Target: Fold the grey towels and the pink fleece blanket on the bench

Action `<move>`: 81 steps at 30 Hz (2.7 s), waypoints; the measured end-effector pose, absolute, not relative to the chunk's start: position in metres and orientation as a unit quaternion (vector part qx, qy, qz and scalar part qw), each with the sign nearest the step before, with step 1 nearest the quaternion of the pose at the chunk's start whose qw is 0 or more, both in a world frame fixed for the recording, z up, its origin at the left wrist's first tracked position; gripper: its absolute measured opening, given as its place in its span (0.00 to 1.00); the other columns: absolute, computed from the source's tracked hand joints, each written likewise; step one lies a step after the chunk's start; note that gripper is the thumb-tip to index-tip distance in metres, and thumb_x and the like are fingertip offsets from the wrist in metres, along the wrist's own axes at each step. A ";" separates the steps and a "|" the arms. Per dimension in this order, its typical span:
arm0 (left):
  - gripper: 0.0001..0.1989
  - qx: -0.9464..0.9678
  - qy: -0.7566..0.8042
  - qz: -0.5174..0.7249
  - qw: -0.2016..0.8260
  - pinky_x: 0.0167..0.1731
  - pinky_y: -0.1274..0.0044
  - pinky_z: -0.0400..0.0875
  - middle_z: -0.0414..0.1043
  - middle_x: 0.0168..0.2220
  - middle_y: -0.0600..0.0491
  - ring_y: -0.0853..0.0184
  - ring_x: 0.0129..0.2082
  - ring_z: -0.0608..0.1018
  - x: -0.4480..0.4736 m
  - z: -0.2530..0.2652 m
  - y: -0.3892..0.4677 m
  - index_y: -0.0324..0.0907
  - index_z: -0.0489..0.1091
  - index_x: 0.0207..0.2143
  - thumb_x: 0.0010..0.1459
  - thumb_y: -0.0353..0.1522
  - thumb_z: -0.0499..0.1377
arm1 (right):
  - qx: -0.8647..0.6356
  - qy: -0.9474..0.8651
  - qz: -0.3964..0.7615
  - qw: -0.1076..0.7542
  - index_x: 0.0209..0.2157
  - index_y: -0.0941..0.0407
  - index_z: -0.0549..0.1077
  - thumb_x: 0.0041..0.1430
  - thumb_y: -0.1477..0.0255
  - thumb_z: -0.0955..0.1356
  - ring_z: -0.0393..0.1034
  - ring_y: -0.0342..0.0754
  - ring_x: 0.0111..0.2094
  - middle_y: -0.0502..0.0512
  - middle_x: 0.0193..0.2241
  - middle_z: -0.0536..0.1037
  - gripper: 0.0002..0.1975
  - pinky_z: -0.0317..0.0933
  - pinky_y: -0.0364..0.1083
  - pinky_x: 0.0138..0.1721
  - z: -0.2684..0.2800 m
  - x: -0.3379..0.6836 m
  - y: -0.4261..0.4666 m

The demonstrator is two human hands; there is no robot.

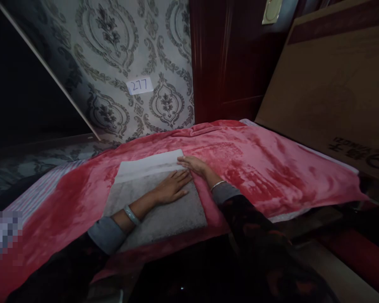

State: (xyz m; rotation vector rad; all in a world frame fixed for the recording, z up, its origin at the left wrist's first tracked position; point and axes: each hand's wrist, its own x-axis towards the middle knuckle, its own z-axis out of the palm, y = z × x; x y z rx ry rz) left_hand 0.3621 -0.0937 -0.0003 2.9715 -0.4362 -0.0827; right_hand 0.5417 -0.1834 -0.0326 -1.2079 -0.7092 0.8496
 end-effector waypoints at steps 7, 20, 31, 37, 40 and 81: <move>0.41 0.960 -0.241 -0.064 0.126 0.68 0.53 0.41 0.39 0.72 0.36 0.48 0.72 0.45 0.315 -0.001 -0.150 0.39 0.49 0.70 0.64 0.53 0.51 | -0.549 -0.349 0.350 0.674 0.45 0.58 0.77 0.65 0.65 0.66 0.70 0.53 0.57 0.63 0.55 0.75 0.14 0.53 0.56 0.66 -0.034 0.542 -0.186; 0.31 0.975 -0.079 0.055 0.200 0.67 0.60 0.52 0.54 0.70 0.42 0.57 0.69 0.58 0.269 0.035 -0.092 0.42 0.57 0.68 0.69 0.47 0.43 | -0.676 -0.489 0.206 0.512 0.53 0.57 0.76 0.67 0.67 0.61 0.72 0.55 0.54 0.61 0.54 0.77 0.20 0.60 0.61 0.60 -0.002 0.519 -0.147; 0.35 0.989 -0.091 -0.011 0.118 0.66 0.47 0.41 0.40 0.73 0.41 0.47 0.72 0.44 0.236 0.002 -0.083 0.48 0.51 0.70 0.65 0.49 0.52 | -0.740 -0.656 0.037 0.140 0.69 0.47 0.57 0.72 0.65 0.55 0.41 0.55 0.71 0.51 0.71 0.51 0.26 0.41 0.62 0.68 -0.023 0.463 -0.120; 0.36 0.978 -0.115 -0.030 0.171 0.68 0.50 0.41 0.37 0.73 0.44 0.50 0.73 0.43 0.188 0.006 -0.111 0.50 0.48 0.71 0.65 0.48 0.53 | -0.734 -0.664 0.024 0.142 0.69 0.47 0.56 0.72 0.63 0.54 0.42 0.56 0.71 0.53 0.70 0.51 0.27 0.43 0.64 0.67 -0.027 0.466 -0.120; 0.35 0.970 -0.113 -0.033 0.212 0.69 0.52 0.41 0.40 0.73 0.46 0.52 0.72 0.45 0.171 0.011 -0.121 0.49 0.48 0.71 0.66 0.48 0.52 | -0.726 -0.667 0.030 0.165 0.69 0.47 0.57 0.71 0.62 0.55 0.43 0.57 0.71 0.52 0.70 0.52 0.27 0.43 0.64 0.67 -0.031 0.469 -0.119; 0.33 0.972 0.208 0.079 0.080 0.67 0.51 0.45 0.45 0.72 0.41 0.52 0.72 0.49 0.181 0.013 -0.020 0.42 0.53 0.69 0.67 0.47 0.49 | -0.694 -0.692 0.047 0.192 0.69 0.48 0.57 0.70 0.55 0.58 0.39 0.62 0.71 0.55 0.71 0.49 0.29 0.37 0.68 0.66 -0.005 0.408 -0.133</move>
